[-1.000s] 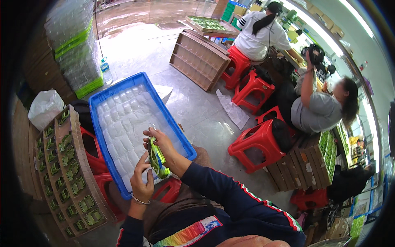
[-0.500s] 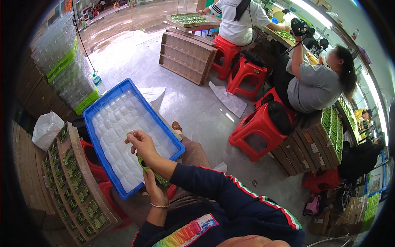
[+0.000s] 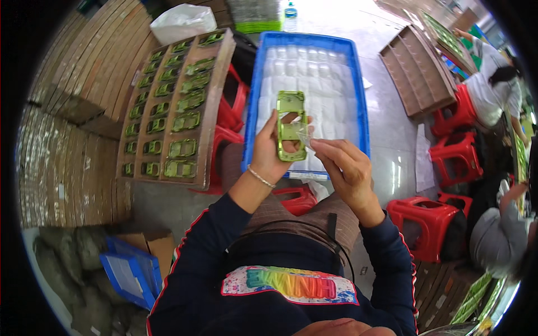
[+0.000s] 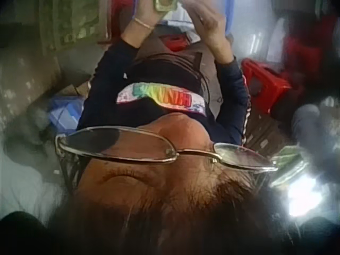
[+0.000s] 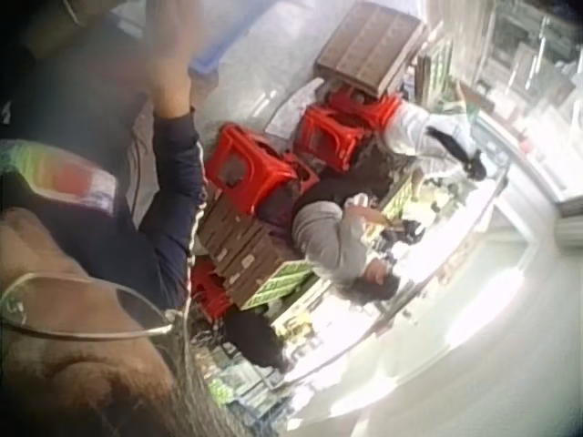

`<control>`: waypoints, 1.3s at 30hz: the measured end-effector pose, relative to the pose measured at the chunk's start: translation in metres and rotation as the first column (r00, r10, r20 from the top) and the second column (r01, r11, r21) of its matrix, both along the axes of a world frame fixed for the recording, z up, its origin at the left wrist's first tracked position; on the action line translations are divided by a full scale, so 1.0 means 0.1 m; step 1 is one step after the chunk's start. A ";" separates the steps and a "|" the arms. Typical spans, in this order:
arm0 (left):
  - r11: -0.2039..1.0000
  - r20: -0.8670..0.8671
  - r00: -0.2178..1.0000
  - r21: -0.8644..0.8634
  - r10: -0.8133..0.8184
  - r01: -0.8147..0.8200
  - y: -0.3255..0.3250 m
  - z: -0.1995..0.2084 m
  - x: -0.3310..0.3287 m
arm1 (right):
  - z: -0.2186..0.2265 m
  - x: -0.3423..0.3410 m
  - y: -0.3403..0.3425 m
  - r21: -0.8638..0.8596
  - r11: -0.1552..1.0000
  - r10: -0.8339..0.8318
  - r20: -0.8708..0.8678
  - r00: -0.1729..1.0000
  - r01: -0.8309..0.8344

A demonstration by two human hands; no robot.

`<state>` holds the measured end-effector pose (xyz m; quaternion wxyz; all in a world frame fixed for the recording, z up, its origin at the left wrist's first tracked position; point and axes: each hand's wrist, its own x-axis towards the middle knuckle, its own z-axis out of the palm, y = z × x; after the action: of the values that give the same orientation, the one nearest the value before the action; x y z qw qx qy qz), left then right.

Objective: The person assembles toy cars by taking car shells from a tray and plastic window inserts from a container, fitting the inserts into the shells by hand, and placing the shells back onto the tray.

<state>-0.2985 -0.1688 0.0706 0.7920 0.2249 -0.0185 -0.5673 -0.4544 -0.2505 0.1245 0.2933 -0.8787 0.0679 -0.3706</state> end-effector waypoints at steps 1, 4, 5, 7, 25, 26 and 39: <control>1.000 0.006 1.000 0.015 0.005 -0.005 0.02 0.02 0.01 | -0.03 0.05 0.01 0.013 1.000 0.025 0.003 1.000 -0.025; 1.000 0.000 1.000 0.004 0.006 -0.006 0.10 -0.03 0.07 | -0.11 0.17 0.02 -0.216 0.975 0.049 -0.032 0.998 -0.055; 1.000 -0.001 1.000 0.011 0.012 -0.012 0.11 -0.04 0.09 | -0.13 0.21 0.03 -0.209 0.976 0.056 -0.032 0.998 -0.061; 0.998 -0.010 0.999 0.054 0.030 -0.030 0.12 -0.05 0.11 | -0.11 0.27 0.02 -0.326 0.941 0.053 -0.122 0.991 -0.090; 0.996 0.016 1.000 0.084 0.011 -0.012 0.08 -0.03 0.12 | -0.10 0.38 0.01 -0.491 0.865 -0.014 -0.232 0.973 -0.105; 0.993 0.006 1.000 0.118 0.021 -0.022 0.07 -0.02 0.11 | -0.10 0.39 0.00 -0.487 0.867 -0.016 -0.232 0.973 -0.102; 0.990 0.021 1.000 0.139 0.019 -0.022 0.01 -0.09 0.08 | -0.23 0.42 -0.05 -0.510 0.851 0.023 -0.196 0.980 -0.122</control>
<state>-0.2902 -0.1675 0.0619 0.7799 0.2851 0.0157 -0.5570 -0.4124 -0.2551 0.1016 0.0516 -0.9572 -0.0415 -0.2817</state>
